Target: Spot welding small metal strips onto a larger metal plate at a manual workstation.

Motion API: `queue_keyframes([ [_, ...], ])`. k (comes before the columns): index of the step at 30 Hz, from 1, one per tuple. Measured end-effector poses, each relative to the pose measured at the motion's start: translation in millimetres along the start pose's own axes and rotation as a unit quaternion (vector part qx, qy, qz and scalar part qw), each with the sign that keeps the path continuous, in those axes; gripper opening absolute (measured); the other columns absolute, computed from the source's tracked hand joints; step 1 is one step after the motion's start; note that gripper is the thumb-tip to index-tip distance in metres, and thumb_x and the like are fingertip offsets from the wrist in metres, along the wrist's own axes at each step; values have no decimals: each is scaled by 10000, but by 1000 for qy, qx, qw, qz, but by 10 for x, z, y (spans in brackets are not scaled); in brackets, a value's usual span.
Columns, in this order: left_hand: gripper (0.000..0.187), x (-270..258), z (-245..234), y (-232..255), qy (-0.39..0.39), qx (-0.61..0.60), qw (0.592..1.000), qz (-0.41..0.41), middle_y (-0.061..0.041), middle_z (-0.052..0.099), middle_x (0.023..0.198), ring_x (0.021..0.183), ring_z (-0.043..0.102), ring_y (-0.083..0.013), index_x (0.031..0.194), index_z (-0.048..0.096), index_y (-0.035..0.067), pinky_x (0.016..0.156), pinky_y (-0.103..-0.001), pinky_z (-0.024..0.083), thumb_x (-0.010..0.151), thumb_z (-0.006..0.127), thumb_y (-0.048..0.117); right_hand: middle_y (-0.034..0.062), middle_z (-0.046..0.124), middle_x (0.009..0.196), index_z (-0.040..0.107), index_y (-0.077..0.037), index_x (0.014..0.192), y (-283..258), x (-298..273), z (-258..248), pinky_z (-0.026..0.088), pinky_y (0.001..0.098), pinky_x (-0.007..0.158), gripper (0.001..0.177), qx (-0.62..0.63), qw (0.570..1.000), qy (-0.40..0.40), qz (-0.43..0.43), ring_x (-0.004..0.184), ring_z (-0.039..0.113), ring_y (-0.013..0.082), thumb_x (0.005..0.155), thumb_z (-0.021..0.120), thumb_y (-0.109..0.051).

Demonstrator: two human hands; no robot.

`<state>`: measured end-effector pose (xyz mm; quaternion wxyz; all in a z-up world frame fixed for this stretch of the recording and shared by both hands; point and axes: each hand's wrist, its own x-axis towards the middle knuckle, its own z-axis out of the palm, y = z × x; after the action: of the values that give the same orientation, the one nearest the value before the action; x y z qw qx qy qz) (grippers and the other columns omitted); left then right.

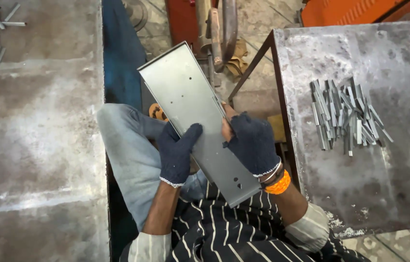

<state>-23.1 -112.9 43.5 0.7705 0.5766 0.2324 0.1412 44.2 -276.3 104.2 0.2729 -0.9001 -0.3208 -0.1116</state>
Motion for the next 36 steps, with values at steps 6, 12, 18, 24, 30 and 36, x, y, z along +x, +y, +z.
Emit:
queue_keyframes([
  [6,432,-39,-64,165,9,19,998,55,-123,771,1000,834,744,-187,1172,665,-59,738,-319,625,811,813,127,163,659,720,681,-45,1258,-167,132,43,489,453,588,318,-16,999,38,-29,632,662,328,959,688,-153],
  [12,470,-49,-87,322,54,54,993,88,-122,755,1053,877,724,-174,1261,638,-31,756,-312,609,849,788,136,169,680,761,682,-16,1262,-299,203,37,518,423,607,322,36,997,55,-37,656,677,325,956,677,-116],
  [18,507,-43,-73,339,57,40,995,76,-105,750,1053,884,721,-164,1296,606,-10,759,-307,614,845,783,139,161,681,747,686,0,1260,-273,181,67,516,389,585,315,43,996,70,-42,600,659,286,960,679,-96],
  [24,487,-34,-90,291,38,31,995,90,-104,740,1076,911,713,-168,1271,612,-12,772,-310,615,848,796,144,139,625,660,710,-22,1198,-293,159,-10,491,405,564,265,-5,997,76,-34,561,632,289,951,707,-118],
  [30,431,-2,78,502,10,78,995,68,-109,759,1019,861,716,-170,1218,640,-18,757,-316,599,866,791,181,143,592,632,727,24,1176,-249,172,-169,458,425,519,281,-21,995,97,-32,517,603,311,928,688,-102],
  [36,365,109,314,867,-33,104,990,89,-101,776,989,824,730,-167,1184,686,-22,743,-313,601,869,755,149,189,583,658,593,-49,734,-108,304,-258,470,459,546,232,-34,993,110,12,573,621,377,913,719,-128],
])
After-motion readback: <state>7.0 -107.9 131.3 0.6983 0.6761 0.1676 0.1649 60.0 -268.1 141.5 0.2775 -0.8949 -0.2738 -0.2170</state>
